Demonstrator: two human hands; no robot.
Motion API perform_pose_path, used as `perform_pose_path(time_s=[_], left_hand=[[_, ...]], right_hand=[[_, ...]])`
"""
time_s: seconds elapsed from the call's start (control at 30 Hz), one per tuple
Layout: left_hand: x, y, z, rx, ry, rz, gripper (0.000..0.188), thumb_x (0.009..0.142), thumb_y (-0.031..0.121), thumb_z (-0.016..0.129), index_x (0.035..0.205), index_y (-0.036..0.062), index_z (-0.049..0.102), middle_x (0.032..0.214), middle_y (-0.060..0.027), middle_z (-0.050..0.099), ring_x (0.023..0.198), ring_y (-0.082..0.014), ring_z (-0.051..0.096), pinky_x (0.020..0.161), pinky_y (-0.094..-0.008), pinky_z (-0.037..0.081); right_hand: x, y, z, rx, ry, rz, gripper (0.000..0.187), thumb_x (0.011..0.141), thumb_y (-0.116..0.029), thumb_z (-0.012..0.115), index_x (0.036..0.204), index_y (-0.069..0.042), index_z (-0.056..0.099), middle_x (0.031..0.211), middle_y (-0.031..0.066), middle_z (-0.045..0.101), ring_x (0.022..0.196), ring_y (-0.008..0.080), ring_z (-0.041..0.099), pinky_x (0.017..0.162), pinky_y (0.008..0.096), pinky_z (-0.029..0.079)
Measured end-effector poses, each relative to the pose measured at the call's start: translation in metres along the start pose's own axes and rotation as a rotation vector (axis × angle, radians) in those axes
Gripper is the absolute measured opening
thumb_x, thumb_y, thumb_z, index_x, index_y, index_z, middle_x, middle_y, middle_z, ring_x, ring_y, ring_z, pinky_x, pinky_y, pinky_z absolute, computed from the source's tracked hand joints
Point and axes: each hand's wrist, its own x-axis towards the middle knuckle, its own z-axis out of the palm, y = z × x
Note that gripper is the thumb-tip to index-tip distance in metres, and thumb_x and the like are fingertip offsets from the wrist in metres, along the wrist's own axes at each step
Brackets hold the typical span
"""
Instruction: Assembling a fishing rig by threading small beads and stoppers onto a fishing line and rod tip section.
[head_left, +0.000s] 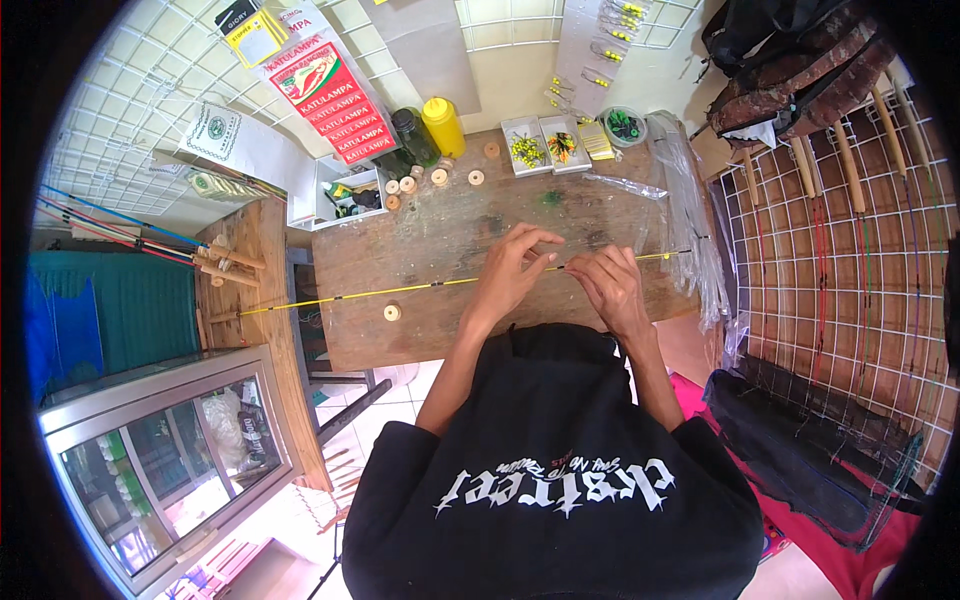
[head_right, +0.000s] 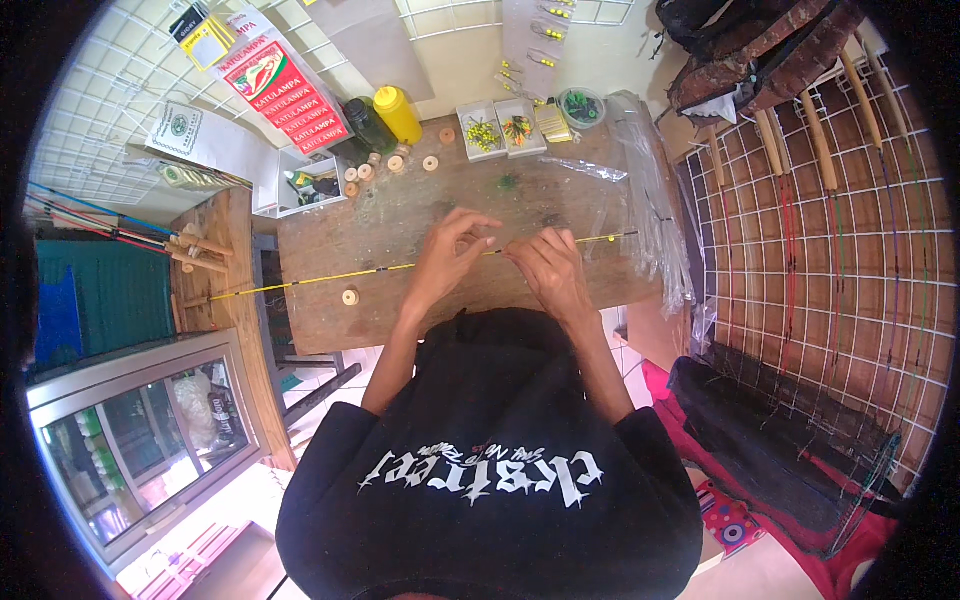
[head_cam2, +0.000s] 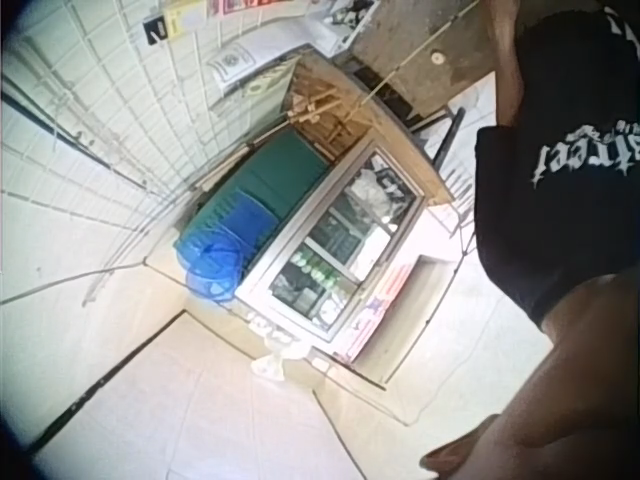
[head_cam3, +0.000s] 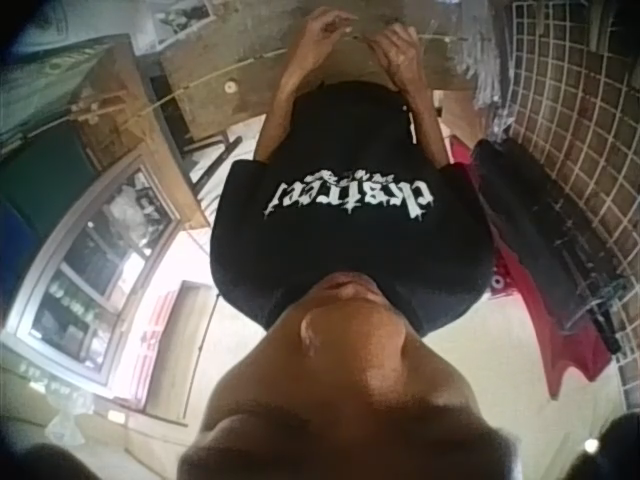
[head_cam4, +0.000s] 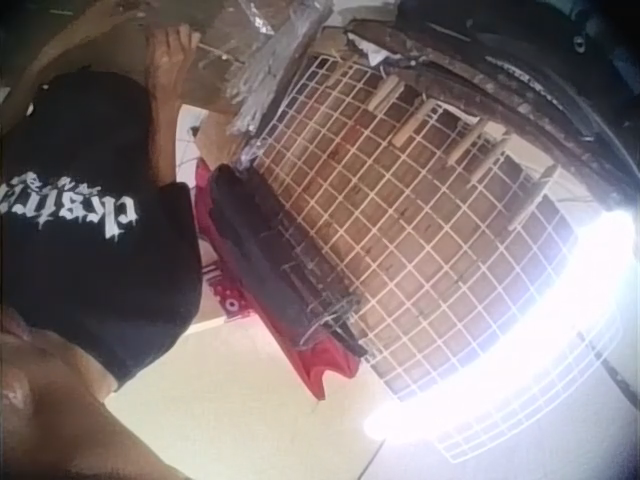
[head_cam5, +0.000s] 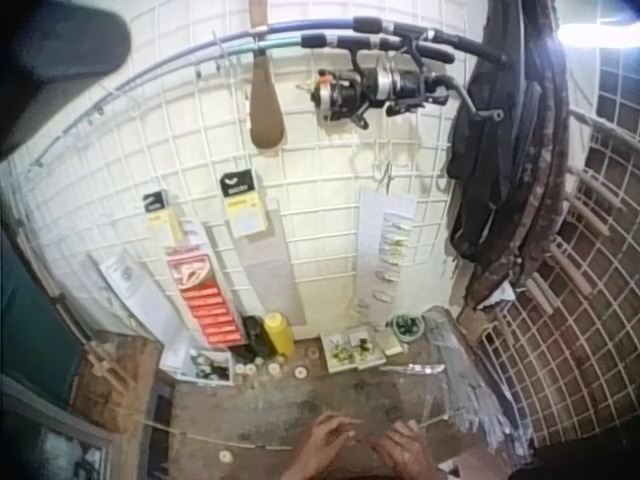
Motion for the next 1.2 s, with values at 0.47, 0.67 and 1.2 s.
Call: perform_pose_path(time_s=[0.47,0.67,1.2], left_hand=[[0.005,-0.003,-0.002,-0.055,-0.105,-0.144,0.019,0.088,0.018,0.069,0.095,0.0004,0.072,0.077,-0.0053,0.070,0.067,-0.0089,0.057,0.063,-0.0261,0.045],[0.007,-0.006,-0.002,-0.016,-0.180,-0.165,0.020,0.089,0.018,0.068,0.092,-0.0022,0.069,0.072,-0.0083,0.068,0.062,-0.0109,0.057,0.059,-0.0285,0.046],[-0.006,-0.048,0.035,0.264,-0.144,-0.118,0.018,0.094,0.014,0.056,0.093,-0.0037,0.056,0.090,-0.0230,0.060,0.088,-0.0420,0.059,0.075,-0.0460,0.045]], right_hand=[[0.001,0.000,0.000,-0.019,0.007,-0.033,0.017,0.075,-0.006,0.073,0.091,-0.005,0.068,0.082,0.0033,0.065,0.076,0.0201,0.057,0.069,0.0345,0.040],[-0.003,0.002,0.004,-0.005,0.015,-0.041,0.017,0.076,-0.007,0.073,0.093,-0.005,0.069,0.082,0.0034,0.065,0.076,0.0203,0.057,0.069,0.0346,0.040],[-0.033,0.033,0.029,0.390,-0.308,0.542,0.015,0.085,-0.013,0.067,0.094,-0.001,0.066,0.086,0.0180,0.067,0.083,0.0345,0.064,0.074,0.0424,0.048]])
